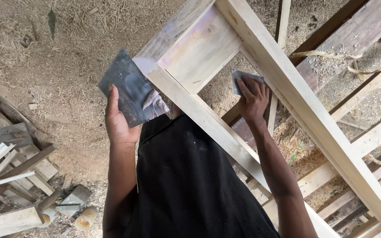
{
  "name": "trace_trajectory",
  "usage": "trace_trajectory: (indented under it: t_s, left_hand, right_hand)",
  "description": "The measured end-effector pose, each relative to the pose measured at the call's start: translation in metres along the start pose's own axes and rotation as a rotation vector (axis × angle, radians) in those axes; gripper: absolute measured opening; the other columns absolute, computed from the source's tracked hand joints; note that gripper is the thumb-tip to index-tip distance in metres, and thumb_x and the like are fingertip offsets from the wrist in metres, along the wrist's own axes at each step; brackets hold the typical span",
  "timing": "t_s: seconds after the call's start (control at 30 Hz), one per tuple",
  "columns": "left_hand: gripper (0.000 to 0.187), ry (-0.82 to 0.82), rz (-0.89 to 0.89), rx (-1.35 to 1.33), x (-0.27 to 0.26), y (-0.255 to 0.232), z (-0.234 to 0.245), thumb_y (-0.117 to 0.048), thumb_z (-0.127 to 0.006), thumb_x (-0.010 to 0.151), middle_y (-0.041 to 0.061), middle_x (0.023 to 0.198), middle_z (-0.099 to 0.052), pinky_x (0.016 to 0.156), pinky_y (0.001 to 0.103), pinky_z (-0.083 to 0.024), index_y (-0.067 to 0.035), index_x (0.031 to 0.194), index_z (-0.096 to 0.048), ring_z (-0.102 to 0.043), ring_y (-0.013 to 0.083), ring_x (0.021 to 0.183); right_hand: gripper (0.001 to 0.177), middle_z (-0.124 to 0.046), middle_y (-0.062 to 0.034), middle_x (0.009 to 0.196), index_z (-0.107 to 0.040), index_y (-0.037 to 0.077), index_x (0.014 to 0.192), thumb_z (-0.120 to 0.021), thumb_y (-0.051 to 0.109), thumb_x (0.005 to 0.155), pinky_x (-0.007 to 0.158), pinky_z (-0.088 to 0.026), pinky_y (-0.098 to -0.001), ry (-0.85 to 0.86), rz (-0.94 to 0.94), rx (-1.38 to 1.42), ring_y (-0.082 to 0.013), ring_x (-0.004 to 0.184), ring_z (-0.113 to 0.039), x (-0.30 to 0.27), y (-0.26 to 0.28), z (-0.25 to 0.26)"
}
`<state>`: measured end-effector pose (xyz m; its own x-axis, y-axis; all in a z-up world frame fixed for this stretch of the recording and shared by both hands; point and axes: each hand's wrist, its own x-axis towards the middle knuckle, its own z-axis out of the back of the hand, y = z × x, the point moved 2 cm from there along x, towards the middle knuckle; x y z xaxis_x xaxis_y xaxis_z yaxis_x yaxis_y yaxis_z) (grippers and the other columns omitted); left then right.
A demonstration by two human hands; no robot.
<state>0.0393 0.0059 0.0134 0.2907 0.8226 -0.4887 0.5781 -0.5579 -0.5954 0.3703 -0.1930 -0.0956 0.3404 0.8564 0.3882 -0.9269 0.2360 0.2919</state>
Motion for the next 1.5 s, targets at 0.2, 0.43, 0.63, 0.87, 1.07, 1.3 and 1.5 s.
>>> trace_trajectory:
  t_s: [0.2,0.43,0.63,0.87,1.07,1.3,1.5]
  left_hand:
    - [0.064,-0.008,0.029,0.048,0.002,-0.002,-0.009,-0.039,-0.06,0.102,0.012,0.143,-0.058,0.115,0.043,-0.049,-0.001,0.15,-0.043,-0.059,0.0243,0.132]
    - [0.066,0.015,0.042,0.094,-0.003,0.004,-0.016,-0.04,-0.062,0.101,0.012,0.145,-0.056,0.116,0.043,-0.048,-0.002,0.151,-0.041,-0.056,0.0248,0.134]
    - [0.063,0.0,0.082,0.098,0.004,0.014,-0.011,-0.037,-0.063,0.103,0.011,0.146,-0.056,0.117,0.043,-0.048,-0.001,0.151,-0.043,-0.057,0.0243,0.135]
    - [0.063,0.077,0.126,0.129,0.002,0.014,-0.017,-0.038,-0.06,0.105,0.012,0.147,-0.055,0.12,0.044,-0.047,-0.001,0.153,-0.042,-0.056,0.0251,0.137]
    - [0.062,0.105,0.112,0.125,0.011,0.014,-0.025,-0.039,-0.059,0.105,0.011,0.147,-0.055,0.12,0.044,-0.046,-0.002,0.152,-0.041,-0.056,0.025,0.137]
    - [0.061,0.137,0.156,0.228,0.012,0.021,-0.04,-0.042,-0.059,0.106,0.01,0.14,-0.059,0.114,0.043,-0.048,0.001,0.148,-0.047,-0.059,0.0242,0.13]
    - [0.064,0.146,0.112,0.265,0.005,0.026,-0.045,-0.044,-0.062,0.102,0.01,0.139,-0.06,0.113,0.042,-0.05,0.0,0.146,-0.048,-0.06,0.0228,0.13]
  right_hand:
    - [0.027,-0.076,-0.003,0.097,-0.076,0.022,0.127,-0.062,0.012,0.106,0.067,-0.061,-0.0337,0.261,-0.643,0.495,-0.013,0.08,-0.069,-0.025,-0.027,-0.003]
    - [0.033,-0.078,-0.0032,0.107,-0.075,0.028,0.129,-0.064,0.015,0.101,0.063,-0.057,-0.0396,0.418,-0.502,0.086,-0.0202,0.076,-0.067,-0.031,-0.027,0.05]
    - [0.04,-0.074,-0.0012,0.129,-0.077,0.028,0.124,-0.077,0.006,0.09,0.103,-0.05,-0.0411,0.324,-0.014,-0.287,-0.0213,0.122,-0.065,-0.114,-0.065,0.073]
    - [0.046,-0.073,-0.0012,0.131,-0.08,0.027,0.118,-0.076,0.007,0.076,0.108,-0.044,-0.0462,0.577,-0.172,-0.521,-0.0226,0.122,-0.061,-0.233,-0.113,0.121]
    - [0.03,-0.078,-0.0034,0.11,-0.083,0.018,0.116,-0.068,0.001,0.096,0.094,-0.046,-0.0399,0.206,-0.448,-0.275,-0.0222,0.104,-0.06,-0.218,-0.097,0.142]
    - [0.012,-0.073,-0.0064,0.098,-0.072,0.002,0.1,-0.068,-0.004,0.091,0.094,-0.057,-0.0329,-0.132,-1.026,0.931,-0.0162,0.091,-0.067,-0.137,-0.049,0.126]
    - [0.028,-0.07,-0.0135,0.105,-0.062,-0.003,0.117,-0.065,-0.006,0.088,0.084,-0.056,-0.0407,-0.069,-1.116,1.471,-0.023,0.091,-0.069,-0.058,0.01,0.109]
